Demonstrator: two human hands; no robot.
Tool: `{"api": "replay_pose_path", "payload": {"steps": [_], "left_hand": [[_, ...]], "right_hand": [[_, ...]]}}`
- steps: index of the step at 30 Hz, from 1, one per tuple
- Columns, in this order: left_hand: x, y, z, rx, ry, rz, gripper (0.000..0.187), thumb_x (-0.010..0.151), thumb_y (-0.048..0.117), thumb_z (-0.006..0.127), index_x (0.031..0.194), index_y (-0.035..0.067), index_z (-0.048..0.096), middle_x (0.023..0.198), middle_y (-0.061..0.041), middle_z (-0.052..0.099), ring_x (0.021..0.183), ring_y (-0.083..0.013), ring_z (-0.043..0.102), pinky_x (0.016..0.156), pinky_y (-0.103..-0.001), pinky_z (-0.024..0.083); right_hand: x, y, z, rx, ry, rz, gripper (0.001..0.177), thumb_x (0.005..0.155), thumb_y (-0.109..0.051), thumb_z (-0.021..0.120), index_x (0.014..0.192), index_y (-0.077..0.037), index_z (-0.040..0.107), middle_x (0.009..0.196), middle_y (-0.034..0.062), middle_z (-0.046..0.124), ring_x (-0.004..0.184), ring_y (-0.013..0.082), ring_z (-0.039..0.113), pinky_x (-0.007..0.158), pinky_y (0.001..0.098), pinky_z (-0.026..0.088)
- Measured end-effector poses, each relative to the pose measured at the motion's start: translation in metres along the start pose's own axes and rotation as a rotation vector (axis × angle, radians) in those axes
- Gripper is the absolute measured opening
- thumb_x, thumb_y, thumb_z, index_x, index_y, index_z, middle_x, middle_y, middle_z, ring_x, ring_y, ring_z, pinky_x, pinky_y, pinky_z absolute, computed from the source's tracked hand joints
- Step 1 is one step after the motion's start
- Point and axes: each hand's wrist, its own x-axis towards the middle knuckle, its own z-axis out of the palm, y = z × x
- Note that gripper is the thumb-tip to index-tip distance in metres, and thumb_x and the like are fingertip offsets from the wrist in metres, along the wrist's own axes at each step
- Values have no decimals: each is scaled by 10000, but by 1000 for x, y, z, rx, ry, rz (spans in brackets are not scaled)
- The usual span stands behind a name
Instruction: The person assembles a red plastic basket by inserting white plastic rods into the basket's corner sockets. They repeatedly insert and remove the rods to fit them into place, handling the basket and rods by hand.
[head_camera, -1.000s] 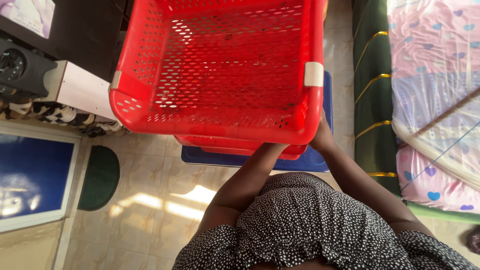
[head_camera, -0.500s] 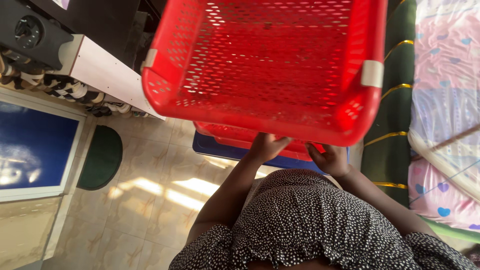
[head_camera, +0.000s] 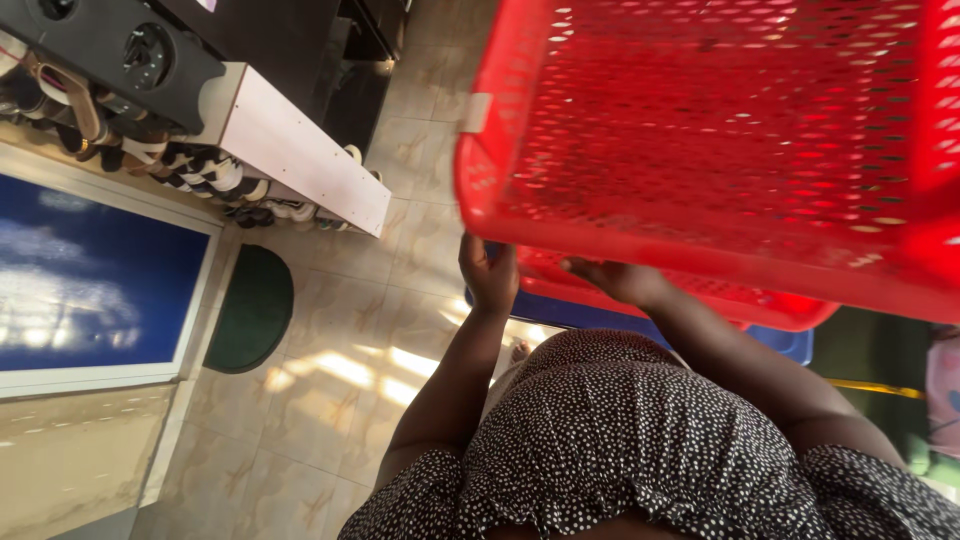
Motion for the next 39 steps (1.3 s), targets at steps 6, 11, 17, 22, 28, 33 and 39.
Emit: {"api": "replay_pose_path", "payload": {"steps": [6, 11, 17, 22, 28, 33, 39], "left_hand": [[56, 5, -25, 217, -240, 83, 592, 827, 117, 815, 1359, 24, 572, 1228, -139, 688, 1159, -249, 678, 1008, -382, 541], [73, -36, -15, 12, -511, -128, 628, 819, 153, 800, 1383, 27, 553, 1255, -158, 699, 1188, -260, 680, 999, -385, 547], [67, -83, 6, -46, -535, -169, 622, 835, 154, 792, 1392, 25, 548, 1270, -159, 688, 1201, -262, 671, 1010, -387, 542], [63, -83, 7, -73, -572, -153, 617, 848, 155, 786, 1400, 24, 544, 1284, -160, 679, 1212, -263, 663, 1019, -389, 538], [70, -72, 11, -84, -596, -124, 611, 864, 157, 778, 1409, 22, 539, 1299, -161, 668, 1226, -265, 654, 1030, -392, 533], [72, -68, 8, -79, -613, -113, 605, 877, 157, 772, 1417, 20, 535, 1313, -161, 659, 1237, -266, 647, 1038, -394, 529], [77, -72, 6, -70, -614, -101, 599, 893, 159, 764, 1426, 19, 529, 1328, -162, 647, 1251, -268, 638, 1049, -396, 524]], "right_hand": [[78, 8, 50, 61, 37, 124, 405, 892, -304, 780, 1214, -75, 690, 1142, 110, 728, 1068, 266, 685, 923, 425, 548], [125, -5, 83, 217, 44, 101, 417, 886, -315, 781, 1218, -80, 691, 1149, 112, 726, 1079, 272, 680, 928, 431, 544], [143, -12, 89, 291, 31, 81, 431, 878, -329, 782, 1222, -86, 691, 1157, 114, 723, 1092, 280, 675, 935, 437, 539], [142, -10, 86, 309, 55, 84, 443, 872, -340, 783, 1226, -91, 692, 1163, 116, 721, 1103, 286, 671, 940, 443, 535], [140, -11, 98, 276, 114, 101, 457, 864, -354, 784, 1231, -98, 693, 1171, 119, 719, 1116, 294, 665, 946, 450, 530], [145, -11, 103, 281, 154, 114, 469, 857, -365, 785, 1235, -103, 693, 1178, 121, 717, 1127, 300, 661, 951, 455, 526], [166, -5, 91, 290, 151, 103, 483, 849, -379, 786, 1239, -109, 694, 1186, 123, 715, 1140, 308, 656, 958, 462, 521]]}}
